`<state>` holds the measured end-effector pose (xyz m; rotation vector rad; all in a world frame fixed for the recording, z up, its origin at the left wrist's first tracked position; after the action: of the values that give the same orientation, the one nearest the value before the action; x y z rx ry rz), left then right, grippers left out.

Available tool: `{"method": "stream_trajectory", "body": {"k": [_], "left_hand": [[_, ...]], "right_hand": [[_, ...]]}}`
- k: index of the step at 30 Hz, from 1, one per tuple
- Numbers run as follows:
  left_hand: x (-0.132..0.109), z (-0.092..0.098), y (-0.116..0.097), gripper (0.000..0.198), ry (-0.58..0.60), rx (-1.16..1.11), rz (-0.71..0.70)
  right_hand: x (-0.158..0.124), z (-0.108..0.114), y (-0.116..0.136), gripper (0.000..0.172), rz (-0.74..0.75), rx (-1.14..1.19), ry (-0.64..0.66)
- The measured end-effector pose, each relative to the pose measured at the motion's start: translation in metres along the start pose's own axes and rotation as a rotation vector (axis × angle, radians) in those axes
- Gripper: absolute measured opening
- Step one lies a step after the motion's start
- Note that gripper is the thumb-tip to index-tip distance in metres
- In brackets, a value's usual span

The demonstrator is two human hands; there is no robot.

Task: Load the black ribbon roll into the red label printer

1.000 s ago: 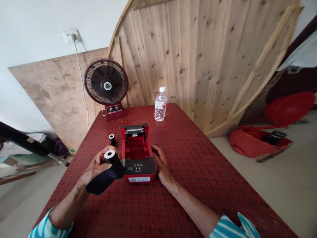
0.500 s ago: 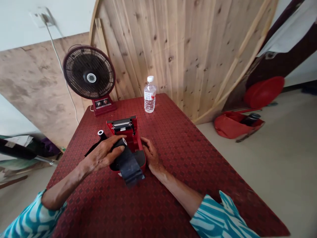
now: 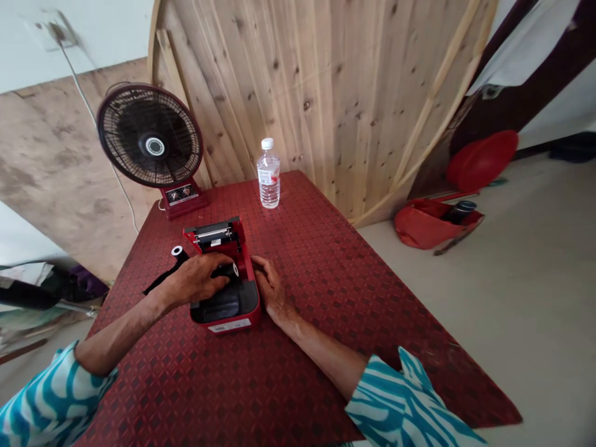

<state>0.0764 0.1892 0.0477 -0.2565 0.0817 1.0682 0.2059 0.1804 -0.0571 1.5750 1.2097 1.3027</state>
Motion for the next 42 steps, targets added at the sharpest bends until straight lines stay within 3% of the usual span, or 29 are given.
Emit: {"method": "stream_trajectory", "body": {"k": [10,14,19,23,29,35,42], "left_hand": [[0.025,-0.023,0.004,0.035,0.118,0.206,-0.029],[0.028,-0.024,0.005,0.034,0.117,0.165,-0.078],[-0.012,0.008,0.01,0.035,-0.08,-0.108,-0.095],[-0.046,0.013,0.01,0.034,-0.194,-0.103,-0.099],[-0.04,0.005,-0.005,0.024,-0.292,-0.134,-0.24],[-0.054,0.015,-0.031,0.021,-0.513,0.094,-0.388],[-0.085,0.012,-0.051,0.019,-0.617,0.298,-0.388]], "right_hand": [[0.001,0.001,-0.002,0.031,0.014,-0.008,-0.021],[0.001,0.001,-0.002,0.032,-0.004,-0.021,-0.01],[0.0,0.002,0.001,0.032,-0.009,-0.038,-0.004],[0.0,0.002,0.001,0.031,0.014,-0.039,-0.013],[-0.001,0.002,0.001,0.032,0.011,-0.046,-0.017],[-0.001,0.002,0.0,0.032,0.007,-0.056,-0.003],[0.001,0.003,0.002,0.032,0.017,-0.042,-0.011]]}}
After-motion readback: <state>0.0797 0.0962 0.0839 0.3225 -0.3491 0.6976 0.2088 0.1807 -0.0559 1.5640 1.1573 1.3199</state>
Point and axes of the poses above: each hand's wrist, its own x-axis towards the middle knuckle, its own z-axis out of the back of the hand, y = z × x, the point moved 8 cm from there along x, towards the middle knuckle, and after that the axes turned 7 degrees about x, right-handed, at the moved point
